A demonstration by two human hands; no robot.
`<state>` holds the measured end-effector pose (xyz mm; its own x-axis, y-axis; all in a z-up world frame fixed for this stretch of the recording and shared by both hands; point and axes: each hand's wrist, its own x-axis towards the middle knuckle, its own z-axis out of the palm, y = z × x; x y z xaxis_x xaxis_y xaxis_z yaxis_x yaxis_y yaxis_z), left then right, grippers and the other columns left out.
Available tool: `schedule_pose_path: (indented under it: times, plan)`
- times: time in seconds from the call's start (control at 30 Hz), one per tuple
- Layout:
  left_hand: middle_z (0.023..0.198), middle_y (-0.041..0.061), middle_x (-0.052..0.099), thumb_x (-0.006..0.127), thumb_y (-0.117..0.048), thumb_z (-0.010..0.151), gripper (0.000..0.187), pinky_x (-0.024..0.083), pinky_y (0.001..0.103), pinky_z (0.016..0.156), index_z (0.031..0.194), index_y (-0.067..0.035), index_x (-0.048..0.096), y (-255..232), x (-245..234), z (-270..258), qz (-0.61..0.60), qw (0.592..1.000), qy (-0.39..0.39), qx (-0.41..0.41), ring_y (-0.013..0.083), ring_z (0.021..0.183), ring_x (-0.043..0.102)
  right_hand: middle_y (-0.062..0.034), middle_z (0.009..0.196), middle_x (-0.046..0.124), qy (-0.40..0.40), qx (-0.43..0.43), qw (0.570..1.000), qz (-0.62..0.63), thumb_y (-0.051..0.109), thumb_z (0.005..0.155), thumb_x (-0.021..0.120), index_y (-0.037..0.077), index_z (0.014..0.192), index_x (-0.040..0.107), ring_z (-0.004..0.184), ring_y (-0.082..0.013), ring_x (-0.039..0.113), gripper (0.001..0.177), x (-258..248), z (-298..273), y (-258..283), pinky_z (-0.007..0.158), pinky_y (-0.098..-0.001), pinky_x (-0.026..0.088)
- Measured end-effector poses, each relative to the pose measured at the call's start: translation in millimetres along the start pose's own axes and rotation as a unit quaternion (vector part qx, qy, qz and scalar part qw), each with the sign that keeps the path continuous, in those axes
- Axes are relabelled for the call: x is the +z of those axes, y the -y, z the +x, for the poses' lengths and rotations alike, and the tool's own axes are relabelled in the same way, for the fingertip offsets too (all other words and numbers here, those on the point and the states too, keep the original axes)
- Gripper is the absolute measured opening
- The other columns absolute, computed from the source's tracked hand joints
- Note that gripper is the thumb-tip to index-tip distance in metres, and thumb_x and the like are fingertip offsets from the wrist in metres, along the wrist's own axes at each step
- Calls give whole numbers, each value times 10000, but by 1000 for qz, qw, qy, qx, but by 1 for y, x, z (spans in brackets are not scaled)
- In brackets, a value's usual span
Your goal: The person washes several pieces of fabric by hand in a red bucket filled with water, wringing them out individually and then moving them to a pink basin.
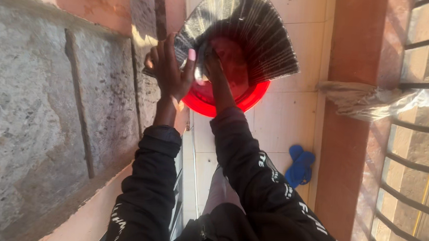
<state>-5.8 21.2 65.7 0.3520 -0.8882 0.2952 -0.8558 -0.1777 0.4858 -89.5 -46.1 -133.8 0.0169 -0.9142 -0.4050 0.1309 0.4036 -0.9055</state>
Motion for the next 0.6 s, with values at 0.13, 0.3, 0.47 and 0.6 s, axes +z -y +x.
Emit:
schedule_pose_path:
  times: [0.13, 0.3, 0.47, 0.6]
  plan:
    - [1367, 127, 577, 537, -550, 1064, 655, 253, 528, 1122, 1505, -72, 466, 5, 0, 0, 10, 1000, 2, 16, 315, 1275, 495, -204, 1563, 517, 38, -66, 996, -53, 242, 1015, 658, 128, 1643, 270, 1386, -361, 592, 746, -26, -31, 30, 1123, -429, 502]
    - [1421, 137, 545, 599, -584, 1046, 726, 241, 556, 1128, 1533, -72, 433, 15, 1, 3, -11, 1000, 2, 29, 332, 1334, 473, -283, 1561, 443, -1, -301, 909, -289, 235, 1036, 684, 168, 1653, 250, 1303, -460, 566, 757, -53, -110, 118, 1074, -483, 508]
    - [1404, 117, 550, 628, -592, 1034, 747, 226, 582, 1164, 1525, -69, 417, 11, 0, 2, -4, 1000, 9, 25, 332, 1349, 470, -291, 1308, 475, -157, -474, 725, -475, 277, 1016, 785, 318, 1637, 282, 1149, -436, 580, 801, -76, -58, 133, 899, -522, 600]
    - [1374, 96, 572, 633, -570, 1036, 717, 222, 568, 1188, 1523, -86, 426, 7, 0, -1, -3, 1000, 4, 23, 326, 1347, 476, -338, 1484, 392, -144, -453, 684, -554, 154, 915, 699, 217, 1661, 231, 1238, -458, 540, 883, -99, 27, 71, 833, -551, 611]
